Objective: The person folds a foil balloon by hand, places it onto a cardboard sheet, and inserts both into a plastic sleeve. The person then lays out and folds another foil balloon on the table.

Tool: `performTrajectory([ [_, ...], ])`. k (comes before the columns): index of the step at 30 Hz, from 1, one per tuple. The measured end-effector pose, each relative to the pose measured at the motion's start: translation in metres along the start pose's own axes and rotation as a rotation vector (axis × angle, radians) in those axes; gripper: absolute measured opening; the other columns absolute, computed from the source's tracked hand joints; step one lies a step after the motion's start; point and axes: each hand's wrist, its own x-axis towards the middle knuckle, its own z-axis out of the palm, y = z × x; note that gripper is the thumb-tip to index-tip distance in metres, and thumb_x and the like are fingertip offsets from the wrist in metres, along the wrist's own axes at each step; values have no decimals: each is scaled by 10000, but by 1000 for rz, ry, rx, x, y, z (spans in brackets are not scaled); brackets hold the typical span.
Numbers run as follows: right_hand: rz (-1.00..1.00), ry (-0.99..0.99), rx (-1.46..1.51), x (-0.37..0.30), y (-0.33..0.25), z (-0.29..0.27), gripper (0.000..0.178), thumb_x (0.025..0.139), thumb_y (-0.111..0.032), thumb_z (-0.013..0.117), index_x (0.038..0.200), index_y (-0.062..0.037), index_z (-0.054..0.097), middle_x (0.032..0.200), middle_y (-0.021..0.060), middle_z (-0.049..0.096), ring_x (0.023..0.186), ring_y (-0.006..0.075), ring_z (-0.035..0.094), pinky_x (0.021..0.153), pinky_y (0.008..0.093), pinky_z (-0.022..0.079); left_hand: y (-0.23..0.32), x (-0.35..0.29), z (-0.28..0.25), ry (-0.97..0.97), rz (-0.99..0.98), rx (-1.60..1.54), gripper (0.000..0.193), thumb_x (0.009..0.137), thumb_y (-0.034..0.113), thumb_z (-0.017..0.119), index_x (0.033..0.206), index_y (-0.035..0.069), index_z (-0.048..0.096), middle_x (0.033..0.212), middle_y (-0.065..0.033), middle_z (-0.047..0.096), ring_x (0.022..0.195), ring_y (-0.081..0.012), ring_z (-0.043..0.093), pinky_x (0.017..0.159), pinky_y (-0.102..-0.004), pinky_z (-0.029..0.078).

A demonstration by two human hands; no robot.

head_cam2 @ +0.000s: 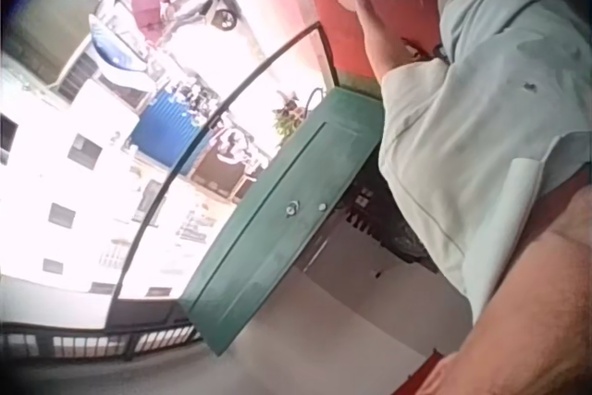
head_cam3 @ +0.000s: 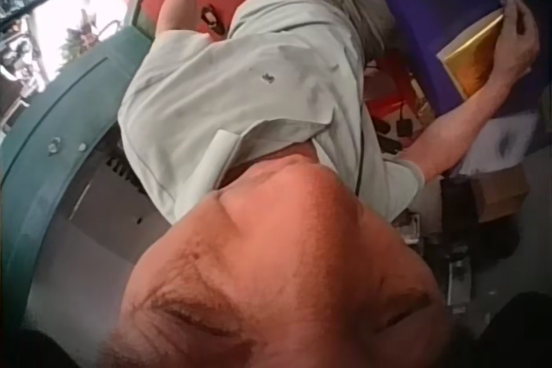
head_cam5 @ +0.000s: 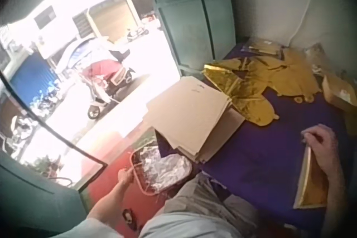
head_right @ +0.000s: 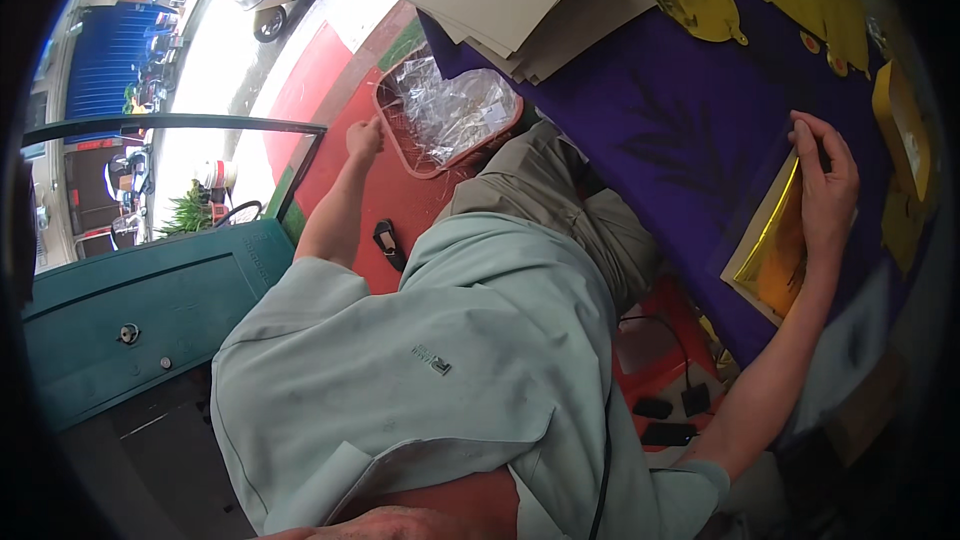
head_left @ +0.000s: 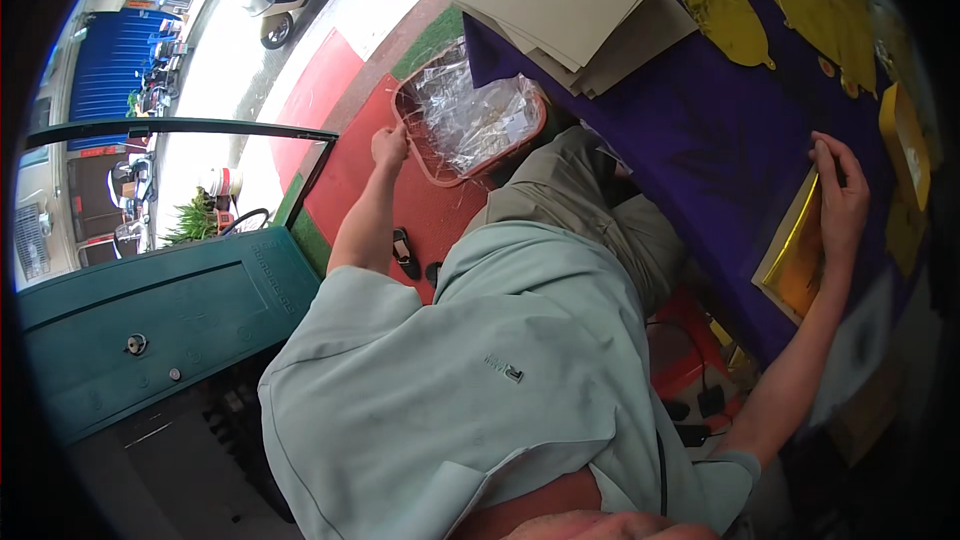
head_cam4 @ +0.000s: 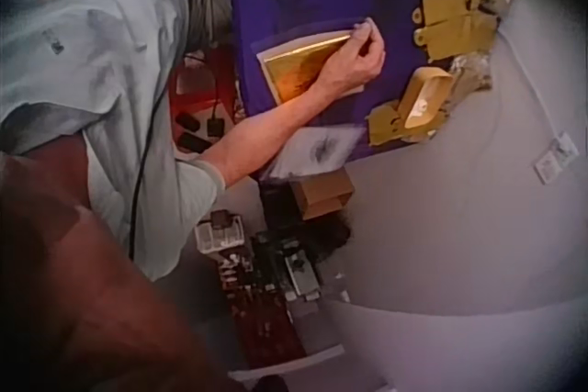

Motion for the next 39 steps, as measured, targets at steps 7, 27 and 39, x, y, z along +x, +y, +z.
performTrajectory([
  [7,-18,0,-42,-8,-13,-1,286,1155,-232,669,1349,-53,780,1225,44,756,1136,142,734,1037,301,574,-25,4,43,-626,-172,-719,477,1035,281,699,1373,-54,664,1248,-216,770,1103,-335,769,864,-502,648],
  [27,-446,5,-365,-24,-57,12,228,1086,-227,704,1244,-95,802,1207,83,782,1229,269,701,1289,505,373,228,-222,4,-839,886,434,277,964,237,794,1173,60,835,1222,-155,799,1086,-321,756,958,-411,585],
  [39,-114,161,-609,-170,-101,42,773,936,-469,848,1543,-52,614,1537,138,628,1421,364,570,1228,552,393,392,-352,-19,-674,1669,-141,249,950,158,812,1149,48,713,1139,-123,726,1092,-327,696,952,-442,583],
])
